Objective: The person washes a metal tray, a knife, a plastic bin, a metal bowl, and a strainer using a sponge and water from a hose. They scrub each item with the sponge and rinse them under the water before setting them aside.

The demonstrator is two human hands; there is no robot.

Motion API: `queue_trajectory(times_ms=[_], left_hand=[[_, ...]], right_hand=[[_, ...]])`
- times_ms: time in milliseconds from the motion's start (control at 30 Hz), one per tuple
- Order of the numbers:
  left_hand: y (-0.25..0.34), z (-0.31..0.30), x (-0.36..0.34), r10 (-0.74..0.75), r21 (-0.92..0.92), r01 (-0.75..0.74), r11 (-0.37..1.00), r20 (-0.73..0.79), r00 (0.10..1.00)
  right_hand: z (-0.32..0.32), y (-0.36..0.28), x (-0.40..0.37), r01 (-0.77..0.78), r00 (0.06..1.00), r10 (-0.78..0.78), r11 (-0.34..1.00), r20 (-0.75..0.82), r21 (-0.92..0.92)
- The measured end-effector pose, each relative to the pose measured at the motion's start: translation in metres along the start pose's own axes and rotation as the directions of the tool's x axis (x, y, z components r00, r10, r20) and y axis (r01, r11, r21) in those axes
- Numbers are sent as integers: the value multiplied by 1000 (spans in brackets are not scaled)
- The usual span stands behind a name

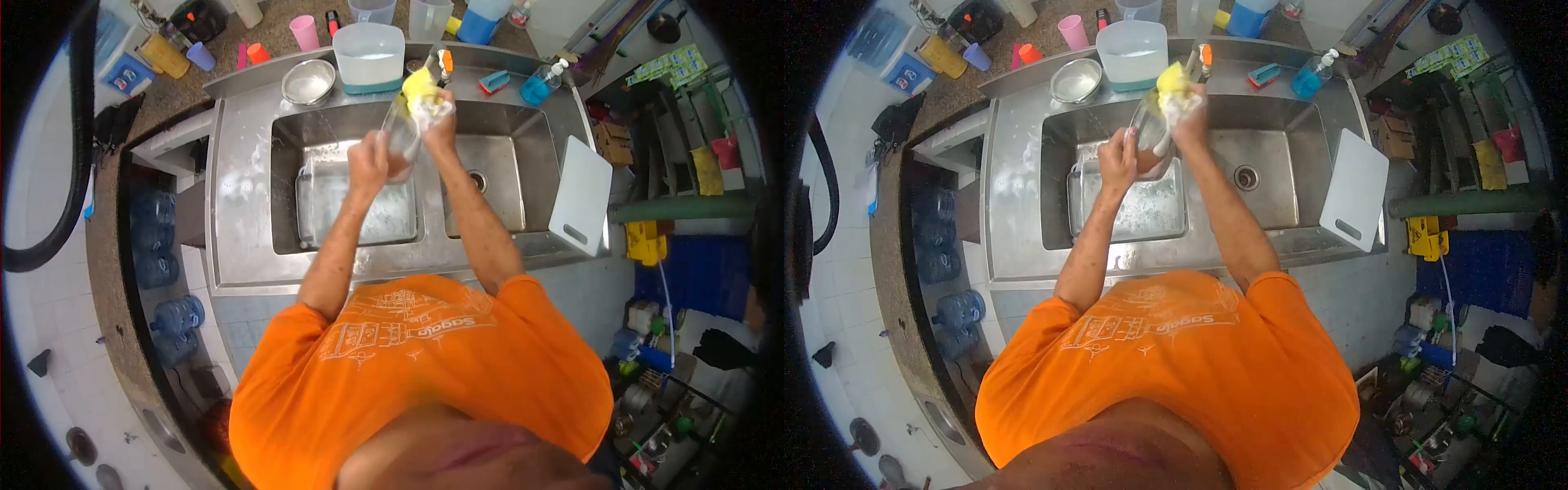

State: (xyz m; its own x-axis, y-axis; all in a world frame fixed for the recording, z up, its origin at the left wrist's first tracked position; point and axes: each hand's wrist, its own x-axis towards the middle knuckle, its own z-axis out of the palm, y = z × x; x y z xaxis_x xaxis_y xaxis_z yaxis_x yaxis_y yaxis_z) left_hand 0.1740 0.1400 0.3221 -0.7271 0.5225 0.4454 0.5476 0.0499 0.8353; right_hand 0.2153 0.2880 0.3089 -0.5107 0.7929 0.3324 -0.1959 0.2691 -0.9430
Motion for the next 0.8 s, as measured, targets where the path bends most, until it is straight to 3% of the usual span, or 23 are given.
queue_trajectory(times_ms=[33, 100, 133, 167, 200, 233, 267, 300, 333, 367, 400, 433, 467, 500, 567, 600, 633, 667, 700, 733, 767, 800], left_hand=[[-3, 0, 5, 3, -2, -3, 1000, -8, 1000], [-13, -1, 10, 18, -95, -18, 995, -2, 1000], [-23, 1, 10, 80, -120, -83, 989, -28, 996], [-26, -2, 8, 81, -116, -83, 990, -24, 996], [-28, -5, 7, 70, -39, -68, 997, 65, 995], [-30, -6, -1, 40, 41, -47, 998, 155, 987], [-40, 1, -6, -56, 41, 51, 998, 127, 990], [-54, 7, -10, -62, 44, 56, 997, 133, 989], [-69, 16, -9, 18, 21, -18, 1000, -8, 1000], [-60, 14, -4, 93, 14, -92, 996, -142, 985], [-51, 16, 3, 97, -264, -111, 958, -63, 993], [-48, 11, -4, 94, -255, -103, 961, -46, 994], [-45, 8, -10, 6, -174, -5, 985, 4, 1000], [-44, 8, -9, -79, -89, 82, 993, 39, 996], [-79, 22, -12, -169, -82, 163, 983, -81, 982], [-98, 31, -16, -34, -115, 11, 993, -197, 980], [-110, 38, -8, 113, -130, -162, 978, -325, 939], [-102, 29, 2, 125, -126, -173, 977, -320, 939], [-85, 12, 4, -91, -206, 52, 977, -181, 979], [-75, 3, 7, -296, -255, 277, 926, -36, 955], [-72, 10, 8, -289, -256, 271, 928, -35, 957], [-68, 22, 2, -432, -329, 359, 874, -184, 883]], right_hand=[[10, -7, -11, 7, 1000, -7, 1000, 6, 0], [28, -29, -45, 347, 933, -358, 909, -10, -230], [23, -30, -48, 515, 850, -513, 756, 122, -404], [16, -32, -40, 511, 852, -511, 759, 117, -403], [8, -33, -24, 74, 997, -63, 930, 43, -360], [3, -28, -13, -397, 910, 415, 870, 1, -291], [6, -7, -11, -299, 954, 297, 926, -44, -232], [9, 13, -30, -308, 951, 305, 923, -47, -231], [21, 14, -50, 151, 983, -176, 934, -48, -324], [30, 7, -65, 553, 793, -609, 729, -12, -404], [26, 1, -67, 677, 694, -718, 626, 50, -387], [20, 9, -67, 663, 704, -709, 639, 37, -389], [11, 23, -57, 276, 951, -308, 879, -21, -389], [9, 35, -40, -167, 986, 153, 918, -67, -359], [16, 26, -40, -196, 979, 178, 954, -100, -227], [25, 30, -60, 137, 985, -163, 936, -56, -324], [30, 31, -78, 465, 867, -499, 793, 18, -395], [20, -5, -86, 585, 811, -526, 732, 258, -349], [17, -1, -91, 571, 821, -516, 742, 245, -351], [14, 6, -92, 523, 852, -481, 797, 205, -304], [14, 15, -85, 482, 876, -451, 839, 171, -252], [22, 26, -76, 276, 961, -272, 926, 51, -258]])
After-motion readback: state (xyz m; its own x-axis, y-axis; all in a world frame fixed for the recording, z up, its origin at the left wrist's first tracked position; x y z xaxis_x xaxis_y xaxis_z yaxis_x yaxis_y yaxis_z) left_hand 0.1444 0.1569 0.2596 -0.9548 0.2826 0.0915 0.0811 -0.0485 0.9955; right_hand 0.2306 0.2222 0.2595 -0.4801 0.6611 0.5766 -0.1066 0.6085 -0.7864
